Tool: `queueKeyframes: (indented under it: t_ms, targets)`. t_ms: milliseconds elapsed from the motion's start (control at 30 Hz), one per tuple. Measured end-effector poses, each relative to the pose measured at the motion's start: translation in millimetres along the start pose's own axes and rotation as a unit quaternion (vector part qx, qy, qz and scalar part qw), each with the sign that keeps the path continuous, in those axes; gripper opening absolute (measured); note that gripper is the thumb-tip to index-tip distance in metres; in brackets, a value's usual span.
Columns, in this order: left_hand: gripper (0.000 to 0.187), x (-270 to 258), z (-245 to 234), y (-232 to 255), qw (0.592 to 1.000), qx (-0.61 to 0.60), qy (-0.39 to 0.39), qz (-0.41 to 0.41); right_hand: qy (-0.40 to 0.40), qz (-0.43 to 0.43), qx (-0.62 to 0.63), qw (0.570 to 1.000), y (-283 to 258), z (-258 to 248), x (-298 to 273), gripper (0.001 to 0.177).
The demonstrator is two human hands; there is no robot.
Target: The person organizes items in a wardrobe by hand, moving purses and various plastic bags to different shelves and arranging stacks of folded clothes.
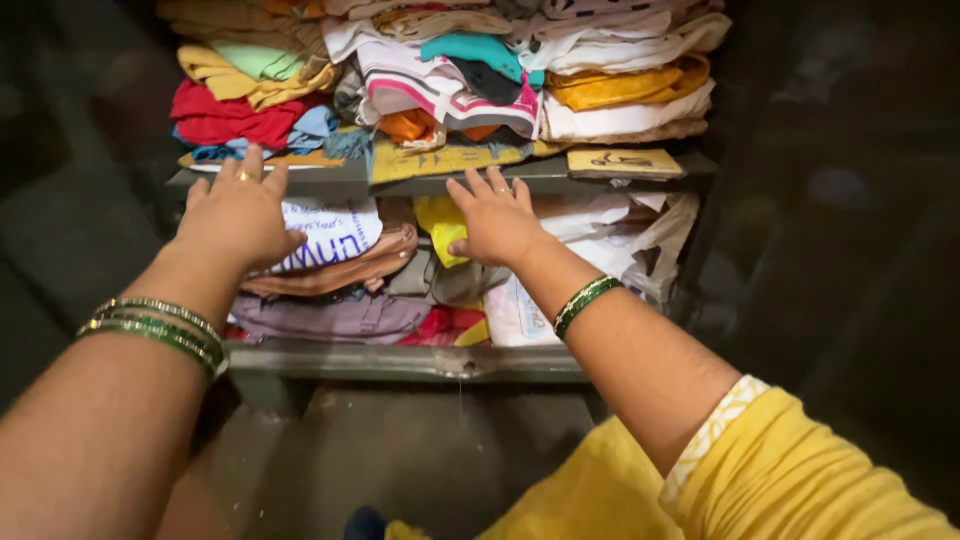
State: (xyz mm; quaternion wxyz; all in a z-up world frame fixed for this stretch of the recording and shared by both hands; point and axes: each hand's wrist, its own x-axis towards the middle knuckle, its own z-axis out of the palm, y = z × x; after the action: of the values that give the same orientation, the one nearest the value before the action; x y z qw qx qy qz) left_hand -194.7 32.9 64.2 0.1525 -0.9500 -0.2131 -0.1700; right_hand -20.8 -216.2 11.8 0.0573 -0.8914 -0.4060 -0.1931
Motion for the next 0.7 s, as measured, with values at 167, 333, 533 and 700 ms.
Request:
queueKeyframes:
  t_ms: [167, 333, 533, 700]
  targets:
    - [0.099, -28, -33, -4, 1.000, 0.020, 0.015, -0.005, 0.029, -0.016, 0.005, 0.999, -11, -29, -26, 0.098]
    - [0.099, -49, -50, -13, 0.999, 0.017, 0.030, -0.006, 0.031, -0.018, 0.002, 0.999, -13, -45, -37, 0.096]
    - [0.090, -65, -57, -27, 0.999, 0.027, 0.004, -0.029, -0.008, -0.020, 0.018, 1.000, -22, -33, -35, 0.098]
    - [0.091, -53, -46, -35, 0.995, 0.016, -0.049, -0.087, -0.042, -0.030, 0.012, 0.999, -26, -20, -21, 0.099]
